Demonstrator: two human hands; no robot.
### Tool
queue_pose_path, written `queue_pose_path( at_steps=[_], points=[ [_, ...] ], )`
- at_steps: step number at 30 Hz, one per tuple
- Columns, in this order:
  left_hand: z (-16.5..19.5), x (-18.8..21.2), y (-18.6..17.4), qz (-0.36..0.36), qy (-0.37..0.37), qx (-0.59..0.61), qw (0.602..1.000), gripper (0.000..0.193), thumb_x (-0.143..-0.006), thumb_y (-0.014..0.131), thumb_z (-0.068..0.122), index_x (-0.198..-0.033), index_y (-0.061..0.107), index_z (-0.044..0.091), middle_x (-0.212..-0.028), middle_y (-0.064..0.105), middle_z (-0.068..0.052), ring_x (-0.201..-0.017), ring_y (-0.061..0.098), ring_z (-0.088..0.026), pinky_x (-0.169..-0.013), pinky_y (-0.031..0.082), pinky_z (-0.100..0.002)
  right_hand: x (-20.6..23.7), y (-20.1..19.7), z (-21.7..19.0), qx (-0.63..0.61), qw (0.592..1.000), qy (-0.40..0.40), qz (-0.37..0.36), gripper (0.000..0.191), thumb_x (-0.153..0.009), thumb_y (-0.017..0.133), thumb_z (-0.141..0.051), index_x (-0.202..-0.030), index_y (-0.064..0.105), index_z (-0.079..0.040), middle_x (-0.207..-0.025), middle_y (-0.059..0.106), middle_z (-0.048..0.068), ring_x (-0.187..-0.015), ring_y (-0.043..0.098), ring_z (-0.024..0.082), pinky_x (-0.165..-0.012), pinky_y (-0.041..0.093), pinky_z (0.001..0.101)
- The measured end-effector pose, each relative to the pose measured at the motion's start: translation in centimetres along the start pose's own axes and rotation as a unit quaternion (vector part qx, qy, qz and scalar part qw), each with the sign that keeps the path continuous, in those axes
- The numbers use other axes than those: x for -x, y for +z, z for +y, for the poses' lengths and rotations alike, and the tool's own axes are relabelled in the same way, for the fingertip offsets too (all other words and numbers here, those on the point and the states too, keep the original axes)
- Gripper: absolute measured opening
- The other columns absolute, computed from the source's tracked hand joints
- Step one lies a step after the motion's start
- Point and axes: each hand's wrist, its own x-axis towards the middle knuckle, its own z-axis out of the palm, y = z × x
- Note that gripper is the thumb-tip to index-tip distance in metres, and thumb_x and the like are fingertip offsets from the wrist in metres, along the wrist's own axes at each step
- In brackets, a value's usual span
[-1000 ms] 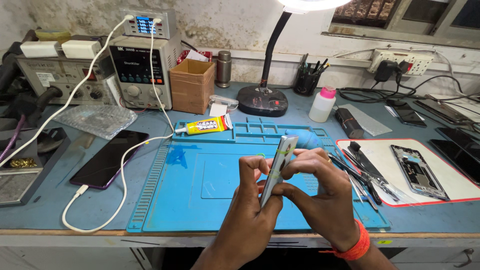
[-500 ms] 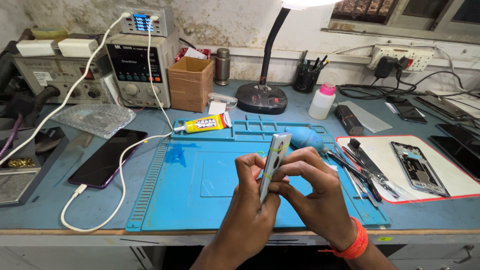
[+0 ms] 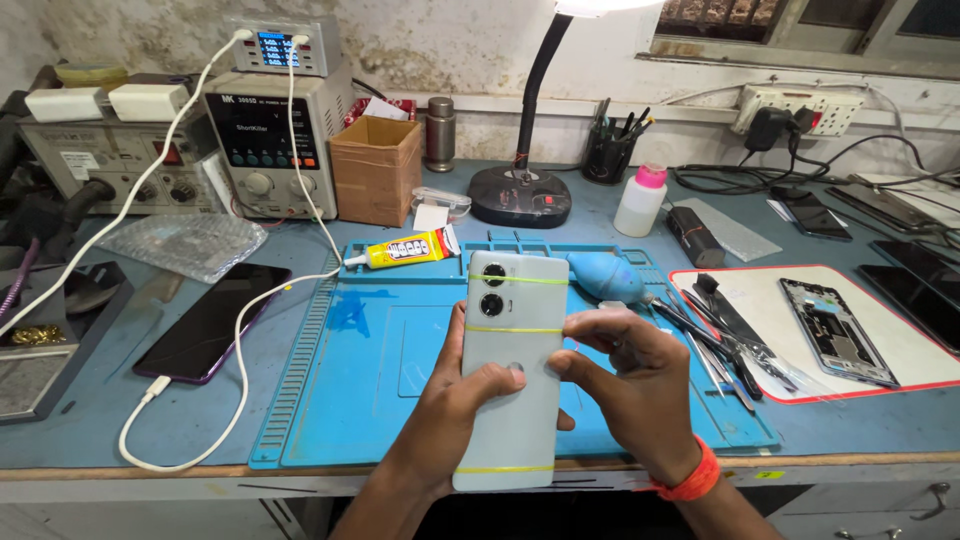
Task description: The person heats the back of a disassembled smartphone, presses the back cover onto the body, wipes the screen with a tissue, applies liquid from a bottle, and wraps rubber bands around the phone to hold the cover in place while the adhesive sets.
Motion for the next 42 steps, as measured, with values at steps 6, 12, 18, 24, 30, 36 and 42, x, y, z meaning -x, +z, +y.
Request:
queue_pose_path(
  at_steps=[6, 12, 18, 24, 30, 36, 42],
  points=[
    [-0.2, -0.2, 0.2, 0.028, 0.011, -0.017, 0.999, 0.062, -0.083, 0.053, 0.005, -0.141, 0.03, 0.006, -0.109, 0.066, -0.022, -0.077, 0.074, -0.036, -0.068, 0.063, -0.045, 0.1, 0.7, 0.5, 0.026, 0.999, 0.045, 0.017, 0.023, -0.088, 0.082, -0.001, -0.108, 0.073, 0.003, -0.102, 0.074, 0.011, -0.095, 0.069, 0.015, -0.087, 0.06, 0.0311],
    [-0.4, -2.3, 0.1, 0.141, 0.192, 0.043, 0.97, 0.065, -0.084, 0.061, 0.012, -0.143, 0.033, 0.014, -0.128, 0.066, -0.023, -0.112, 0.068, -0.032, -0.089, 0.062, -0.044, -2.6, 0.6, -1.8, -0.131, 0.957, 0.226, -0.124, 0.065, -0.084, 0.076, -0.011, -0.139, 0.042, -0.01, -0.108, 0.073, 0.009, -0.094, 0.071, 0.014, -0.078, 0.058, 0.029],
    [2.5, -0.7, -2.4, -0.118, 0.109, 0.003, 0.987, 0.109, -0.079, 0.069, 0.076, -0.156, 0.036, 0.007, -0.153, 0.048, -0.019, -0.14, 0.052, -0.038, -0.113, 0.053, -0.057, -8.4, -1.6, -4.5, -0.118, 0.975, 0.167, -0.089, 0.052, -0.091, 0.075, -0.012, -0.134, 0.049, -0.006, -0.105, 0.074, 0.011, -0.094, 0.072, 0.014, -0.081, 0.059, 0.0276],
    [5.0, 1.4, -4.1, -0.232, -0.09, 0.173, 0.953, 0.106, -0.081, 0.054, 0.084, -0.151, 0.029, 0.009, -0.152, 0.047, -0.022, -0.135, 0.055, -0.047, -0.092, 0.058, -0.058, -11.2, -2.9, -5.4, 0.004, 0.971, 0.116, -0.21, 0.049, -0.092, 0.076, -0.013, -0.134, 0.052, -0.005, -0.1, 0.074, 0.008, -0.091, 0.071, 0.011, -0.075, 0.059, 0.0258],
    [4.2, 1.3, -3.5, -0.102, -0.087, 0.021, 0.991, 0.065, -0.098, 0.061, 0.026, -0.153, 0.031, 0.009, -0.137, 0.054, -0.03, -0.115, 0.062, -0.037, -0.083, 0.058, -0.05, -11.3, -1.6, -1.7, 0.05, 0.977, 0.086, -0.189, 0.035, -0.102, 0.064, -0.028, -0.128, 0.065, -0.004, -0.108, 0.077, 0.004, -0.095, 0.07, 0.009, -0.079, 0.059, 0.028],
    [3.4, 1.0, -3.9, 0.066, -0.019, 0.037, 0.997, 0.074, -0.079, 0.059, 0.013, -0.148, 0.034, 0.022, -0.138, 0.057, -0.02, -0.118, 0.064, -0.035, -0.087, 0.059, -0.051, -9.3, -2.0, 1.9, 0.449, 0.829, 0.158, -0.293, 0.021, -0.089, 0.075, -0.025, -0.104, 0.078, -0.01, -0.094, 0.078, 0.011, -0.081, 0.075, 0.026, -0.074, 0.058, 0.0383],
    [2.6, 0.5, -3.8, 0.095, -0.034, 0.042, 0.994, 0.073, -0.079, 0.056, 0.01, -0.147, 0.034, 0.021, -0.135, 0.059, -0.023, -0.116, 0.065, -0.037, -0.083, 0.059, -0.051, -9.1, -1.8, 3.6, 0.402, 0.847, 0.048, -0.345, 0.016, -0.08, 0.077, -0.013, -0.095, 0.08, -0.008, -0.091, 0.078, 0.012, -0.085, 0.074, 0.028, -0.075, 0.057, 0.039]
  ],
)
